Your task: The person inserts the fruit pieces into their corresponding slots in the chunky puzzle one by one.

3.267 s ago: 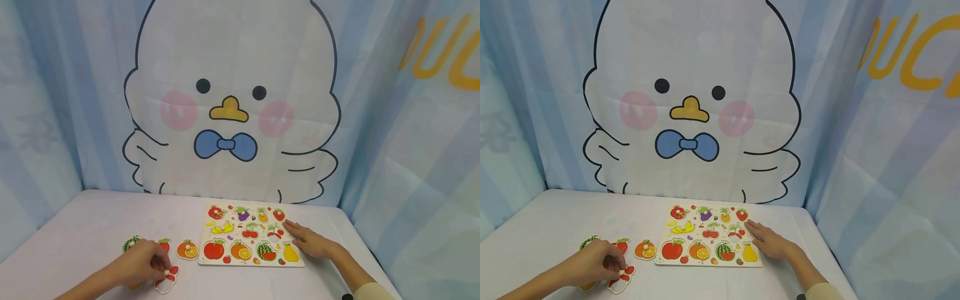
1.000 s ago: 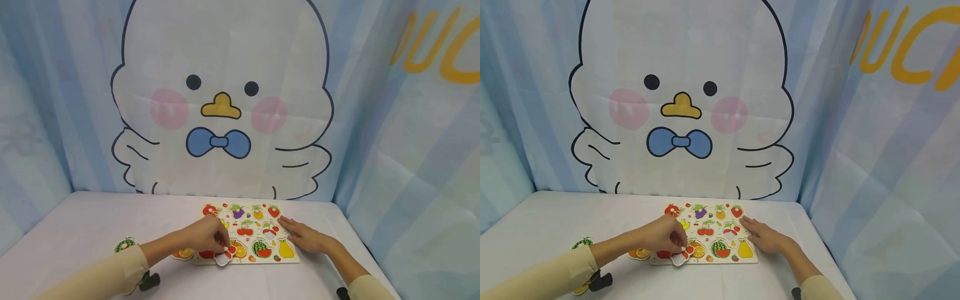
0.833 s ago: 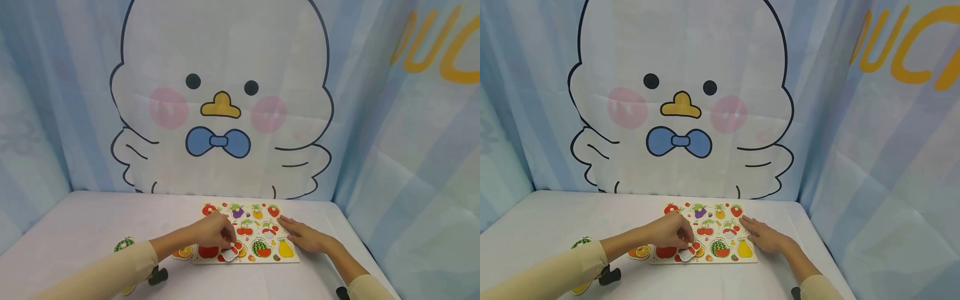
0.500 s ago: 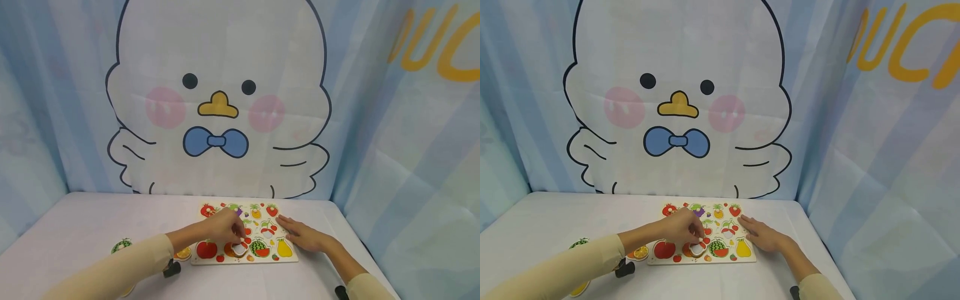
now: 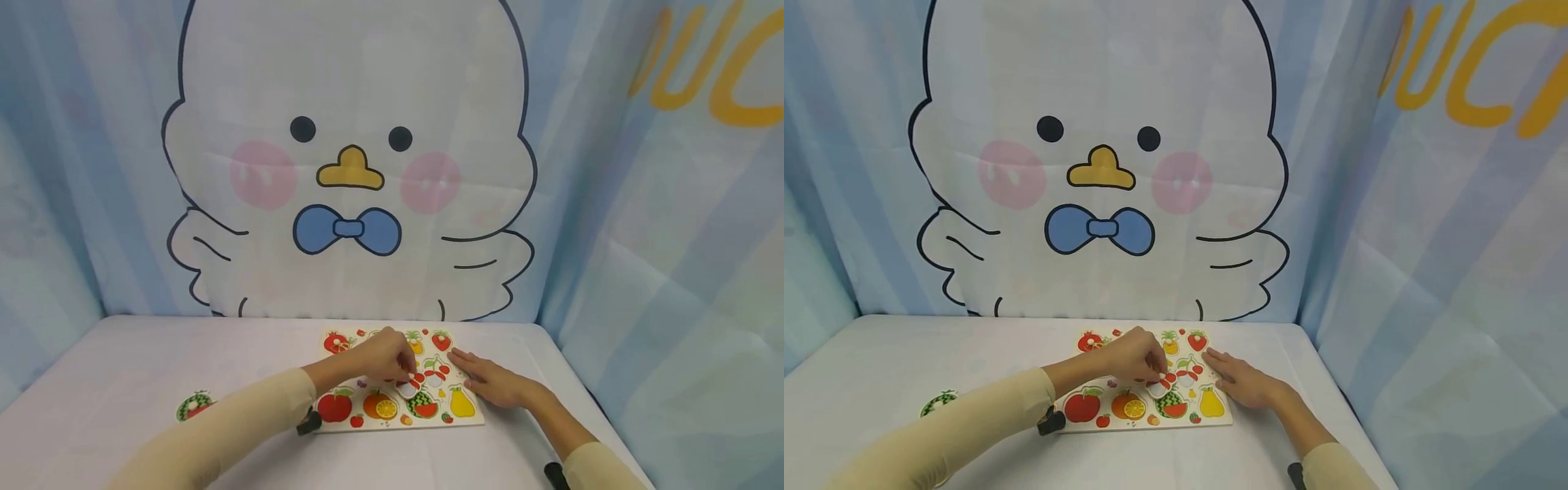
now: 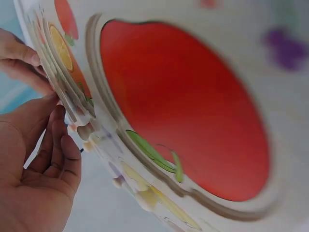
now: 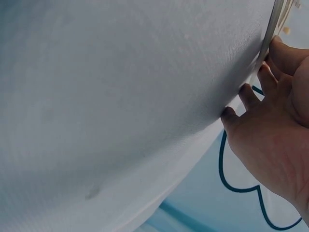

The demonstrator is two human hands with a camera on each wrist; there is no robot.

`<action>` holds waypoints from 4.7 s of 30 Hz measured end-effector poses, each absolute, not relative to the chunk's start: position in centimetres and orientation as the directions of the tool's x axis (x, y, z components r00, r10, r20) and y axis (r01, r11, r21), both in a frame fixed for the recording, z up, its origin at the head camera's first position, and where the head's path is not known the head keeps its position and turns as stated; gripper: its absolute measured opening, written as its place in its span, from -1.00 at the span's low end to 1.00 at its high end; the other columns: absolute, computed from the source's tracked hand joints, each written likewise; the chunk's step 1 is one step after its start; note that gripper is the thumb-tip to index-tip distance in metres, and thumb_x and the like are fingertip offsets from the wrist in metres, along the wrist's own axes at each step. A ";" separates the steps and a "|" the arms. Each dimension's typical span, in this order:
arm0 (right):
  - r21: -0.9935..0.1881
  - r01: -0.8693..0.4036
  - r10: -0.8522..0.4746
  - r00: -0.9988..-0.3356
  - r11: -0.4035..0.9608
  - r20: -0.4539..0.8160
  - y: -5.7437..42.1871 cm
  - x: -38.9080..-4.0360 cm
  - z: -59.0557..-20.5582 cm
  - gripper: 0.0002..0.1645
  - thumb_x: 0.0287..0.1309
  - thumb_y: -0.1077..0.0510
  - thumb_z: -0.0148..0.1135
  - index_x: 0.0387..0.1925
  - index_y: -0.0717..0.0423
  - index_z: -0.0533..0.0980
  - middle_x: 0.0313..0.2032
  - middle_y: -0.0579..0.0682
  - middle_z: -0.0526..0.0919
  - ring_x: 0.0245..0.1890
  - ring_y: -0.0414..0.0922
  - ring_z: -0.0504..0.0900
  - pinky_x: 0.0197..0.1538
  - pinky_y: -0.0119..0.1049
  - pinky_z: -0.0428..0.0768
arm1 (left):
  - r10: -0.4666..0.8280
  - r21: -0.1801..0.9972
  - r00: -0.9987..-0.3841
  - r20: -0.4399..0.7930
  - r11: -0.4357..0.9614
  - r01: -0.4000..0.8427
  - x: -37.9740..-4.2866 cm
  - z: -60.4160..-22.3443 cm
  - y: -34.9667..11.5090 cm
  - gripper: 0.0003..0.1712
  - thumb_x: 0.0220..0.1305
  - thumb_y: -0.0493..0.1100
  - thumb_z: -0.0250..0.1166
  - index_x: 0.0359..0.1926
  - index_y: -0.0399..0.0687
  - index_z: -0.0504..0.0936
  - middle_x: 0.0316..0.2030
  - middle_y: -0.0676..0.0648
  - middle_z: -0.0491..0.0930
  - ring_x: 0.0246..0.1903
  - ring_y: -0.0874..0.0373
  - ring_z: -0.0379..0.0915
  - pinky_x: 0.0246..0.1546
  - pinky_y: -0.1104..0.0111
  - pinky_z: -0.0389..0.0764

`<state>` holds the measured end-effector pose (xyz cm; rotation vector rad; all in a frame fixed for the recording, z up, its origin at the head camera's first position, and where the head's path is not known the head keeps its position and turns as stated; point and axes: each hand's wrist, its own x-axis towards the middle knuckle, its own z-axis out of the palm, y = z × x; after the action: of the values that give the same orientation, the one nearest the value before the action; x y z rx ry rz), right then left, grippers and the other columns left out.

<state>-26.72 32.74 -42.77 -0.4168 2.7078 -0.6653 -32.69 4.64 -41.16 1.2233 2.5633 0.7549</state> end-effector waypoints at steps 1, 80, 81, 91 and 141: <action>-0.491 -0.202 -0.352 -0.906 0.848 -0.237 32.7 -26.8 -42.7 -0.24 0.53 0.05 0.10 0.64 -0.11 0.12 0.65 0.11 0.04 0.64 0.27 -0.02 0.55 0.39 0.00 | 0.771 0.522 -0.635 0.037 0.527 0.671 -32.8 -41.1 4.9 -0.93 0.24 -0.23 0.52 -0.33 0.08 0.83 -0.47 0.22 0.69 -0.48 0.39 0.52 -0.37 0.56 0.58; -0.527 -0.225 -0.387 -0.896 0.820 -0.219 32.9 -26.9 -43.1 -0.25 0.52 0.07 0.11 0.63 -0.05 0.15 0.64 0.13 0.05 0.63 0.31 -0.03 0.53 0.42 0.00 | 0.793 0.410 -0.593 -0.136 0.590 0.695 -31.8 -39.9 5.9 -0.50 0.42 -0.33 0.27 0.22 0.32 0.72 0.14 0.18 0.70 0.03 0.24 0.54 0.11 0.41 0.61; -0.528 -0.227 -0.389 -0.895 0.819 -0.219 32.8 -26.9 -43.1 -0.25 0.53 0.06 0.11 0.63 -0.05 0.14 0.65 0.13 0.05 0.63 0.30 -0.03 0.53 0.42 0.01 | 0.799 0.410 -0.588 -0.126 0.582 0.702 -31.8 -39.9 5.6 -0.51 0.43 -0.32 0.26 0.21 0.31 0.72 0.13 0.20 0.70 0.05 0.25 0.55 0.13 0.42 0.60; -0.508 -0.217 -0.373 -0.899 0.833 -0.228 32.6 -26.8 -42.8 -0.23 0.53 0.05 0.11 0.63 -0.05 0.12 0.65 0.13 0.03 0.63 0.31 -0.05 0.54 0.41 -0.02 | 0.837 0.527 -0.543 -0.070 0.493 0.692 -31.1 -38.6 1.3 -0.73 0.44 -0.23 0.32 0.07 0.11 0.80 -0.04 0.18 0.78 -0.15 0.41 0.57 -0.19 0.55 0.64; -0.519 -0.239 -0.395 -0.894 0.821 -0.213 32.8 -27.0 -43.3 -0.23 0.53 0.07 0.11 0.64 -0.03 0.11 0.65 0.16 0.01 0.63 0.34 -0.09 0.54 0.42 -0.05 | 0.578 0.634 -0.799 -0.164 0.682 0.364 -26.2 -39.7 -21.4 -0.84 0.19 -0.30 0.51 -0.23 0.03 0.80 -0.29 0.10 0.72 -0.28 0.19 0.55 -0.23 0.44 0.67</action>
<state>-26.96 32.76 -43.31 -0.4819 2.6927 -0.7079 -26.24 -21.37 -39.71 0.7406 2.5442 0.8500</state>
